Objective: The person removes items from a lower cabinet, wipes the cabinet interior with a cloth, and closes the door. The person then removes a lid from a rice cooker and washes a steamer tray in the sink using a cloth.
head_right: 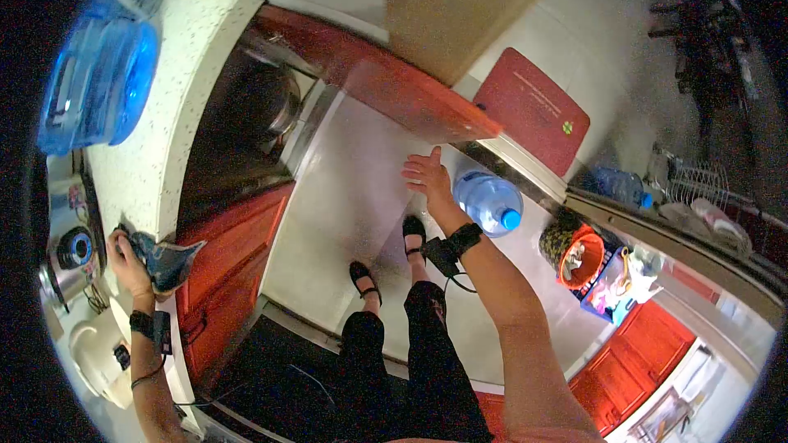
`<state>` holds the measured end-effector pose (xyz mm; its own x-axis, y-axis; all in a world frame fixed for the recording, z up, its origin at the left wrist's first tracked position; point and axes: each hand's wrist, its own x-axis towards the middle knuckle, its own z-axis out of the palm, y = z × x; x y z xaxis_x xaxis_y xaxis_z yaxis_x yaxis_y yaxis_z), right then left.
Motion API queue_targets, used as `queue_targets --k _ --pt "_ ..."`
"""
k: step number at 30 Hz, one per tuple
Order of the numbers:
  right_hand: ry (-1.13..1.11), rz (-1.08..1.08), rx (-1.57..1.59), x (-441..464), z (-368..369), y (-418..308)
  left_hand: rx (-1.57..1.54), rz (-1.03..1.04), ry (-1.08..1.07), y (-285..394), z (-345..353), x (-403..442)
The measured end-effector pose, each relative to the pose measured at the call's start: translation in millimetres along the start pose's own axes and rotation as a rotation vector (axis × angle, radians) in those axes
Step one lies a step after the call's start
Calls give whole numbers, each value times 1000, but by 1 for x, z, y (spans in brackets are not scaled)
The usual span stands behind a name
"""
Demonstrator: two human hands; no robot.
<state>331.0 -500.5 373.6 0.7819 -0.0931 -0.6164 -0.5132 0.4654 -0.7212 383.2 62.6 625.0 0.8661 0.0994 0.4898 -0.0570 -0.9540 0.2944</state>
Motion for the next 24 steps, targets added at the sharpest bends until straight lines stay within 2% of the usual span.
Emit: queue_targets --k 4,7,9,12,13,16,18,20,22,24 --pt "38 68 -113 2 28 19 9 -28 5 14 0 -5" --pt "-41 232 -157 4 60 43 9 -77 0 20 1 -7" --pt "-103 254 -248 6 84 64 -3 -69 4 18 3 -4" --pt "-145 289 -310 1 125 75 137 -76 -31 20 0 -8" --pt "-153 303 -318 9 135 76 195 -145 -129 19 0 -2" --pt "-203 286 -361 29 166 86 266 -157 -81 45 -24 -1" --pt "-225 217 -407 44 183 87 365 121 60 89 -57 -3" --pt "-237 121 -463 58 201 82 204 107 154 140 -66 -30" --pt "-219 126 -479 97 209 93 27 64 201 148 -48 -88" --pt "-199 143 -480 134 211 105 -175 325 -125 135 -5 -138"
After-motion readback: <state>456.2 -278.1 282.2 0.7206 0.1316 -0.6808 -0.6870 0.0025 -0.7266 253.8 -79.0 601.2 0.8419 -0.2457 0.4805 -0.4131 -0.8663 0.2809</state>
